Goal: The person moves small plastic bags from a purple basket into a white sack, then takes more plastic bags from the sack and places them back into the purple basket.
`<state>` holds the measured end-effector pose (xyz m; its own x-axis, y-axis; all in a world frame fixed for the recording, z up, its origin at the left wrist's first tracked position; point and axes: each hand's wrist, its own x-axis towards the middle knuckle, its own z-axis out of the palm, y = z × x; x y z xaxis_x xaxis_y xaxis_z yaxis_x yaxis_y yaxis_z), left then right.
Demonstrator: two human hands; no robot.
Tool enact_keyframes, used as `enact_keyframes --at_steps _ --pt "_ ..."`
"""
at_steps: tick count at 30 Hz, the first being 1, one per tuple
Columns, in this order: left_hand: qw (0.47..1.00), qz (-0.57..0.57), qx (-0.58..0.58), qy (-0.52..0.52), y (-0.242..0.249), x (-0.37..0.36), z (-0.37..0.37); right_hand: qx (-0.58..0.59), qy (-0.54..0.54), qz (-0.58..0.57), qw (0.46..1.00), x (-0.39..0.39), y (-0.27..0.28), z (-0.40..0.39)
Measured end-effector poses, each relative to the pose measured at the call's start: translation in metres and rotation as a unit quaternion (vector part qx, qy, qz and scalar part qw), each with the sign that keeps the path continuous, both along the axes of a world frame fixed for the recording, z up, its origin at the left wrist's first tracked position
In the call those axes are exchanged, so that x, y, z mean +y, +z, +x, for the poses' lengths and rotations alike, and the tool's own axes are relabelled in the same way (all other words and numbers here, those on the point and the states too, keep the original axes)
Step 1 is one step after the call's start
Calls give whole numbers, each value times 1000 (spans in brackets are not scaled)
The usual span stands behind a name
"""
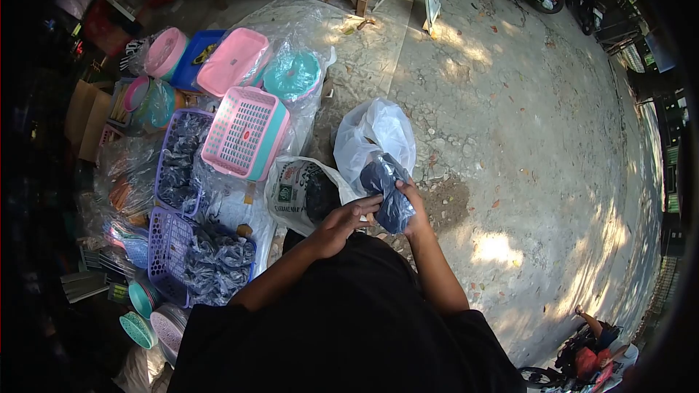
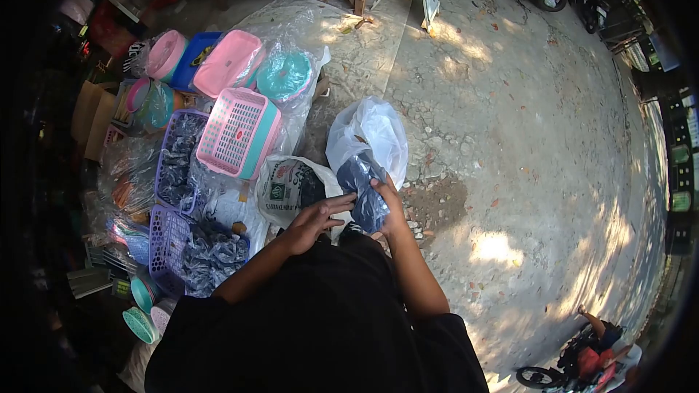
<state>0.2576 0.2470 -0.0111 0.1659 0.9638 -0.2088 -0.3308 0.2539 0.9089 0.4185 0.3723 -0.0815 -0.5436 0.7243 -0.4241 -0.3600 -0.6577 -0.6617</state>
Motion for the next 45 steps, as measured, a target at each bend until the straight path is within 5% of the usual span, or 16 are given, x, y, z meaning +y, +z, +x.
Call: enact_keyframes --at_steps 6,17,20,28,33,35,37,39,41,45 --pt "988 -5 100 121 -2 -6 -16 118 -12 -160 980 1 -16 13" --pt "946 -175 53 267 -50 -38 -35 78 57 -216 972 -7 -30 15" --pt "936 -191 39 294 -62 -48 -38 10 87 -85 992 -9 -25 -2" --pt "915 -205 -9 346 -69 -71 -38 -82 178 50 979 -21 -27 -66" --pt "884 -213 -65 411 -72 -86 -44 -90 307 280 905 -44 -7 -122" --pt "851 -137 -254 438 -87 -97 -51 -78 341 351 869 -62 24 -141" --pt "803 -83 -300 508 -75 -105 -59 -22 356 537 765 -78 52 -156" --pt "731 -51 -371 571 -65 -121 -73 -18 354 588 727 -94 75 -172" --pt "717 -40 -387 579 -67 -137 -85 -40 338 690 639 -108 90 -194" --pt "689 -48 -374 619 -67 -153 -100 -37 508 582 633 -138 68 -241"
